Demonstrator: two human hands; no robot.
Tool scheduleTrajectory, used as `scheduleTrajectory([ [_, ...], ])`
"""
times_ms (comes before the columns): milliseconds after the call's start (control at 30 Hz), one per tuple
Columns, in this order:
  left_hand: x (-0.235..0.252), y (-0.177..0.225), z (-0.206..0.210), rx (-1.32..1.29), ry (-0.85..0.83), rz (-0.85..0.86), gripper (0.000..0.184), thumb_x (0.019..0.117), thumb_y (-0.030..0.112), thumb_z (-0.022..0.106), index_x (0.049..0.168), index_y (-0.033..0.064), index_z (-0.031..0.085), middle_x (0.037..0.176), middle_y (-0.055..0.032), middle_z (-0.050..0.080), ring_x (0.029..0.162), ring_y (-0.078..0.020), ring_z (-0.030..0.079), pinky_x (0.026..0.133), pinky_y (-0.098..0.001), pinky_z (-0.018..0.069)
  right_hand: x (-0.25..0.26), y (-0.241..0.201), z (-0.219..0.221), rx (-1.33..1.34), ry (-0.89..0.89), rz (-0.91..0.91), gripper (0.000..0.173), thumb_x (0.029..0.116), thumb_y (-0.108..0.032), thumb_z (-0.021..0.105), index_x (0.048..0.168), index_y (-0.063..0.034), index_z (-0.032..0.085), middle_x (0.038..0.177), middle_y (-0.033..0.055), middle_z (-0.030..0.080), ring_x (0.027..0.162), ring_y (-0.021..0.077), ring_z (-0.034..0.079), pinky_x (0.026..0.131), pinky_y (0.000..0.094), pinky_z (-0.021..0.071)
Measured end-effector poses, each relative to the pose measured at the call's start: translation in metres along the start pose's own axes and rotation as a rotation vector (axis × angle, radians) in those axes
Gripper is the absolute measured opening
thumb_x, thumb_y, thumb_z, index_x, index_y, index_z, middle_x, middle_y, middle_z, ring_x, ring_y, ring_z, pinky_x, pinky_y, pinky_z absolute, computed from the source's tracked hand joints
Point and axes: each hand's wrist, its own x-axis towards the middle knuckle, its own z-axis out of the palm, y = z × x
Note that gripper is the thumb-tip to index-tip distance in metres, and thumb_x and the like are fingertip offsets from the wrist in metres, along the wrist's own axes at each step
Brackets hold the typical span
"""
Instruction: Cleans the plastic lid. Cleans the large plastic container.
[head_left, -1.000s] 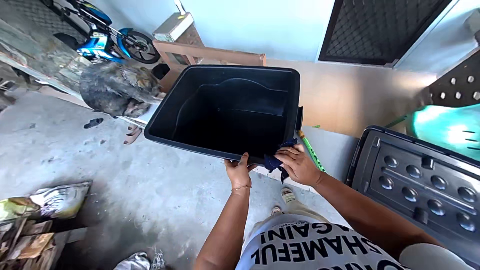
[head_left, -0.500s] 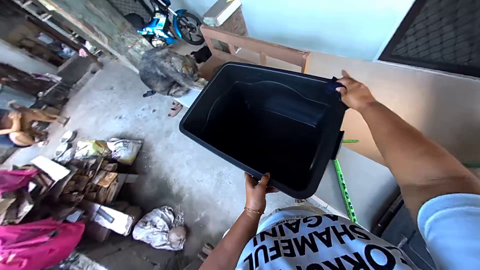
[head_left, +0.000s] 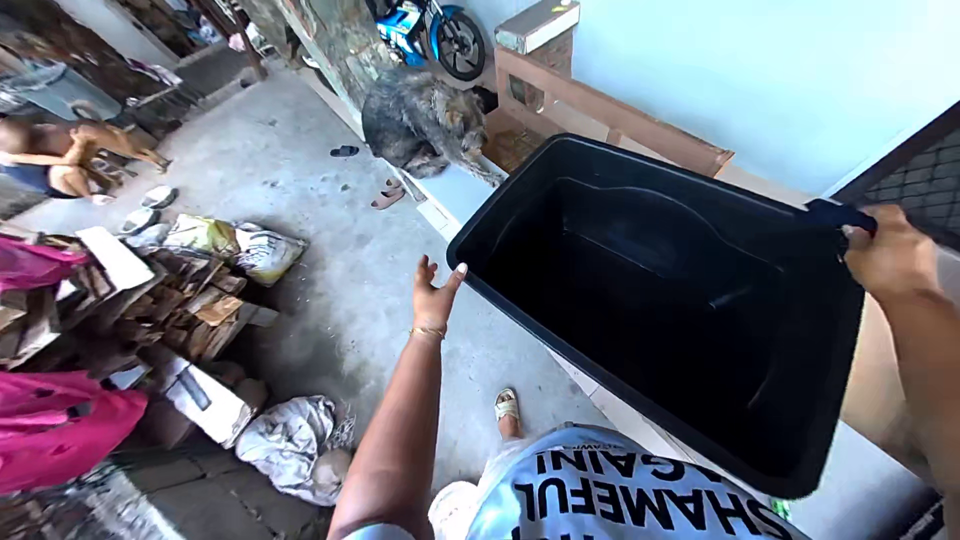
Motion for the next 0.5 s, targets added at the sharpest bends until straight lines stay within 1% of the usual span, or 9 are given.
scheduleTrajectory([
  [67,0.048,0.000,-0.005,0.031,-0.129,-0.005,0.095,0.0912,0.031,0.079,0.162,0.0043,0.022,0.156,-0.0275,0.041,0.142,-0.0415,0.043,0.112,-0.0577,0.0390,-0.005,-0.021,-0.003,0.036,0.115,0.111,0.047,0.1090,-0.026,0.044,0.149,-0.0020,0.043,0.135,0.0389,0.056,0.124,0.0593,0.054,0.101,0.0733,0.0403],
  [133,0.085,-0.005,-0.001,0.066,-0.317,0.014,0.101,0.0873,0.029,0.083,0.163,0.0041,0.021,0.154,-0.0264,0.045,0.139,-0.0405,0.048,0.112,-0.0575,0.0419,-0.003,-0.040,0.000,-0.019,0.102,0.214,0.050,0.1101,-0.028,0.041,0.152,-0.0019,0.039,0.137,0.0379,0.055,0.127,0.0567,0.054,0.104,0.0697,0.0404],
  [167,0.100,-0.010,0.004,0.083,-0.423,0.028,0.102,0.0840,0.024,0.086,0.162,0.0032,0.023,0.149,-0.0248,0.050,0.136,-0.0365,0.053,0.111,-0.0543,0.0450,0.002,-0.048,0.005,-0.067,0.055,0.256,0.050,0.1107,-0.028,0.040,0.153,-0.0017,0.038,0.137,0.0389,0.054,0.127,0.0576,0.053,0.103,0.0711,0.0401],
  [200,0.111,-0.013,0.009,0.082,-0.517,0.028,0.096,0.0814,0.017,0.087,0.158,0.0019,0.031,0.142,-0.0228,0.058,0.129,-0.0317,0.059,0.109,-0.0502,0.0493,0.009,-0.055,0.012,-0.116,0.003,0.289,0.050,0.1113,-0.028,0.039,0.154,-0.0015,0.038,0.136,0.0402,0.054,0.127,0.0591,0.052,0.102,0.0730,0.0397],
  [233,0.118,-0.014,0.013,0.058,-0.585,0.013,0.082,0.0797,0.007,0.084,0.150,0.0000,0.043,0.135,-0.0214,0.062,0.123,-0.0281,0.063,0.106,-0.0466,0.0524,0.016,-0.062,0.019,-0.153,-0.023,0.321,0.050,0.1114,-0.029,0.039,0.153,-0.0021,0.039,0.136,0.0401,0.054,0.128,0.0591,0.051,0.102,0.0732,0.0399],
  [267,0.120,-0.016,0.016,0.016,-0.624,0.002,0.070,0.0781,-0.002,0.078,0.143,-0.0021,0.051,0.128,-0.0198,0.065,0.115,-0.0242,0.066,0.101,-0.0429,0.0552,0.020,-0.070,0.026,-0.165,-0.024,0.345,0.049,0.1114,-0.028,0.038,0.153,-0.0023,0.040,0.137,0.0395,0.054,0.129,0.0587,0.051,0.102,0.0726,0.0395],
  [300,0.120,-0.018,0.016,-0.035,-0.643,-0.001,0.064,0.0756,-0.007,0.072,0.137,-0.0031,0.055,0.123,-0.0173,0.068,0.109,-0.0199,0.068,0.096,-0.0392,0.0573,0.022,-0.081,0.031,-0.161,-0.026,0.346,0.048,0.1116,-0.028,0.037,0.152,-0.0016,0.041,0.137,0.0397,0.053,0.130,0.0587,0.050,0.104,0.0723,0.0384],
  [367,0.120,-0.020,0.014,-0.117,-0.669,-0.005,0.060,0.0730,-0.011,0.066,0.132,-0.0041,0.057,0.116,-0.0131,0.071,0.102,-0.0139,0.070,0.091,-0.0344,0.0588,0.025,-0.119,0.042,-0.144,-0.046,0.270,0.048,0.1121,-0.027,0.037,0.150,0.0012,0.043,0.136,0.0415,0.053,0.129,0.0601,0.050,0.103,0.0735,0.0370],
  [500,0.122,-0.024,0.010,-0.155,-0.716,0.008,0.058,0.0731,-0.010,0.065,0.130,-0.0035,0.058,0.112,-0.0095,0.072,0.099,-0.0097,0.070,0.089,-0.0305,0.0593,0.052,-0.216,0.091,-0.115,-0.100,0.079,0.043,0.1124,-0.026,0.038,0.142,0.0039,0.047,0.124,0.0429,0.058,0.116,0.0641,0.056,0.092,0.0786,0.0409],
])
